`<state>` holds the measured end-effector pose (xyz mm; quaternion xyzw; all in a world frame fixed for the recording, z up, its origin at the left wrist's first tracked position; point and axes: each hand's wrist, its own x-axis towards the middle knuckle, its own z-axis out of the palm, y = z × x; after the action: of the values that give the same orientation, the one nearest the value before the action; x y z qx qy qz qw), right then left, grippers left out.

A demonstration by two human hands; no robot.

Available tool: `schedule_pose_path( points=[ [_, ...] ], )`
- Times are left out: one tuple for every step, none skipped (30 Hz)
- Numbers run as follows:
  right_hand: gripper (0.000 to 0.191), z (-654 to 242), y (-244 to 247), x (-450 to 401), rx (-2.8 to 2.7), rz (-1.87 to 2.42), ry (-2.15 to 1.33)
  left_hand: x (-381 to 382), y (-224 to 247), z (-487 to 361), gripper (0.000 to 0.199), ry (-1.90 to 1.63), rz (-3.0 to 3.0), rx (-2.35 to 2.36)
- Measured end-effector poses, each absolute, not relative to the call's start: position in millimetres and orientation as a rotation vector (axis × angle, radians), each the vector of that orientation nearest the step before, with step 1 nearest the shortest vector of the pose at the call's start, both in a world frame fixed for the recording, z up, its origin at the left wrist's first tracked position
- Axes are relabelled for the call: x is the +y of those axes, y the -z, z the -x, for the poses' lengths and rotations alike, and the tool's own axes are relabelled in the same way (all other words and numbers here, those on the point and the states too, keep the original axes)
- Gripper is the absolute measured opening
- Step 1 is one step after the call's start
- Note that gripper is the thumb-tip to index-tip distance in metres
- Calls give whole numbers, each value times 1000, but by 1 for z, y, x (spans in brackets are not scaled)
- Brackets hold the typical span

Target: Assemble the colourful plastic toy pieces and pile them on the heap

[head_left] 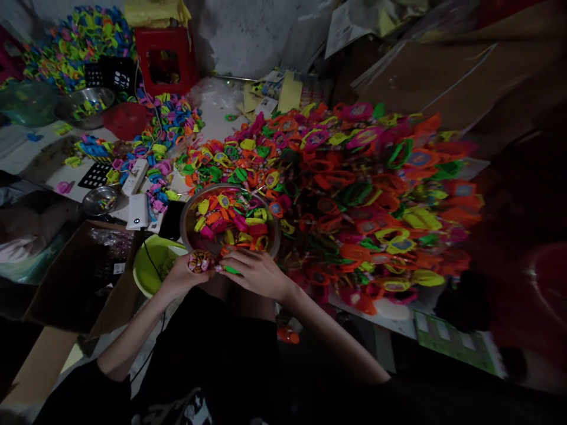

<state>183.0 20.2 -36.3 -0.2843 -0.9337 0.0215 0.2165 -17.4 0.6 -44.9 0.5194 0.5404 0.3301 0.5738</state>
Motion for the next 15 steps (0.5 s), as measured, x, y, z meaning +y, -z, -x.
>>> schedule_pose_path(
  points=[
    [22, -183, 38, 20, -2593, 814, -69, 0, 48, 18, 22, -777, -1204, 1268],
    [21, -183, 40, 20, -2609, 833, -77, -1, 50, 18, 22, -774, -1194, 1270],
    [21, -183, 42, 20, -2631, 839, -84, -3, 52, 18, 22, -771, -1187, 1274],
    [20, -183, 44, 20, -2654, 833, -89, -4, 54, 19, 23, -766, -1182, 1278],
    [18, -184, 45, 20, -2672, 815, -92, -5, 55, 19, 24, -761, -1181, 1279],
    [17, -184, 47, 19, -2684, 788, -93, -7, 56, 19, 25, -759, -1183, 1280],
    [17, -184, 48, 18, -2685, 762, -93, -8, 56, 18, 25, -760, -1189, 1283],
    [17, -184, 49, 17, -2675, 743, -91, -9, 56, 18, 24, -764, -1199, 1289],
    [17, -184, 50, 15, -2660, 731, -88, -11, 55, 17, 23, -763, -1208, 1295],
    [18, -185, 52, 14, -2643, 725, -85, -12, 54, 17, 22, -759, -1214, 1300],
    [19, -185, 53, 12, -2624, 721, -80, -13, 54, 16, 21, -755, -1215, 1303],
    [20, -186, 54, 11, -2608, 722, -70, -13, 54, 15, 21, -751, -1210, 1301],
    [21, -186, 55, 10, -2598, 723, -55, -14, 55, 15, 21, -749, -1201, 1294],
    [22, -187, 57, 9, -2593, 721, -38, -14, 56, 15, 21, -749, -1191, 1284],
    [23, -188, 58, 8, -2598, 712, -25, -15, 58, 15, 21, -748, -1182, 1271]
  ],
)
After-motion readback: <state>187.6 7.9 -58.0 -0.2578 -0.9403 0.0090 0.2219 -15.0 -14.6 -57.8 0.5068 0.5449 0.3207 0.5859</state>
